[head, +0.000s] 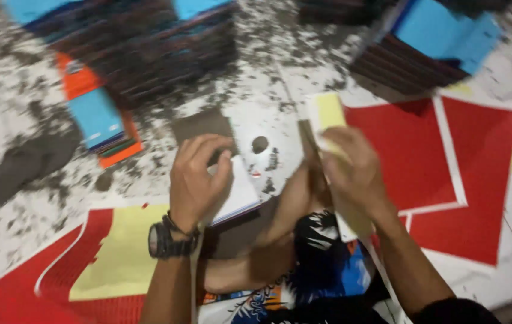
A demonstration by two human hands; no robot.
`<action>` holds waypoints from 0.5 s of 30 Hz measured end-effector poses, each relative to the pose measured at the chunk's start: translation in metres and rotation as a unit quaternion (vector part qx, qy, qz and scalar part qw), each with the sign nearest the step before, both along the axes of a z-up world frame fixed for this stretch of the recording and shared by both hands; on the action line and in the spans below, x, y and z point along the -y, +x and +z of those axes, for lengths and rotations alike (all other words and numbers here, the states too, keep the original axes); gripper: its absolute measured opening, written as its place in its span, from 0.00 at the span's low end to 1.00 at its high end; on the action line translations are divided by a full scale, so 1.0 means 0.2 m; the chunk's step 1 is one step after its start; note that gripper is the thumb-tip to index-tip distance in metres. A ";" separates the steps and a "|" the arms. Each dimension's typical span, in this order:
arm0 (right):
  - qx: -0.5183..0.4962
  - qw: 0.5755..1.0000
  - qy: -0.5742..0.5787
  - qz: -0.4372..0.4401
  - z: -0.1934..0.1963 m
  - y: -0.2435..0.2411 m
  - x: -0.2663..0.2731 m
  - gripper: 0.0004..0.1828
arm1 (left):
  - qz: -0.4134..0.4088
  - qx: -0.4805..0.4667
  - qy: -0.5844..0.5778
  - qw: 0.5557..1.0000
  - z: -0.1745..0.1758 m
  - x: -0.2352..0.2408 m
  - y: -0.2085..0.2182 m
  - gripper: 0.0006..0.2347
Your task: The person sits on the floor and assembles notebooks by peeling small red adhesive stickers from a sheet and applying them to the spines of stacked notebooks. They handle multiple notebooks of different colors, including blue, green, and brown, and place the finished stacks aside.
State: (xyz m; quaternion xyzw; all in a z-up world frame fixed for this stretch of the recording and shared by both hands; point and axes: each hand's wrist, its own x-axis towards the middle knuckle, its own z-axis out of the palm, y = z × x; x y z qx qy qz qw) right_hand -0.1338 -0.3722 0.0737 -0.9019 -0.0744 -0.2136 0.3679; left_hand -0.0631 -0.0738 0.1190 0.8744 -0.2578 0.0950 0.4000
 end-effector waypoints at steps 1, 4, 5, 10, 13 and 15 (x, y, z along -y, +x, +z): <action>-0.008 1.000 -0.001 -0.018 -0.08 -0.03 0.11 0.19 | -0.018 -0.008 -0.001 1.000 -0.01 0.10 -0.02 0.09; -0.060 0.984 0.063 -0.156 -0.27 -0.20 0.36 0.16 | -0.089 0.001 -0.085 0.992 -0.10 0.42 -0.10 0.08; -0.115 0.972 0.057 -0.195 -0.32 -0.26 0.38 0.16 | -0.109 0.021 -0.093 0.989 -0.17 0.53 -0.13 0.09; -0.286 0.930 0.086 -0.212 -0.38 -0.42 0.23 0.29 | -0.208 0.044 -0.026 0.977 -0.48 0.93 -0.17 0.12; -0.299 0.920 0.119 -0.225 -0.33 -0.47 0.18 0.28 | -0.274 0.000 0.147 0.950 -0.42 0.97 -0.15 0.19; -0.324 0.902 0.177 -0.227 -0.35 -0.49 0.18 0.30 | -0.255 -0.050 0.239 0.935 -0.43 0.95 -0.17 0.23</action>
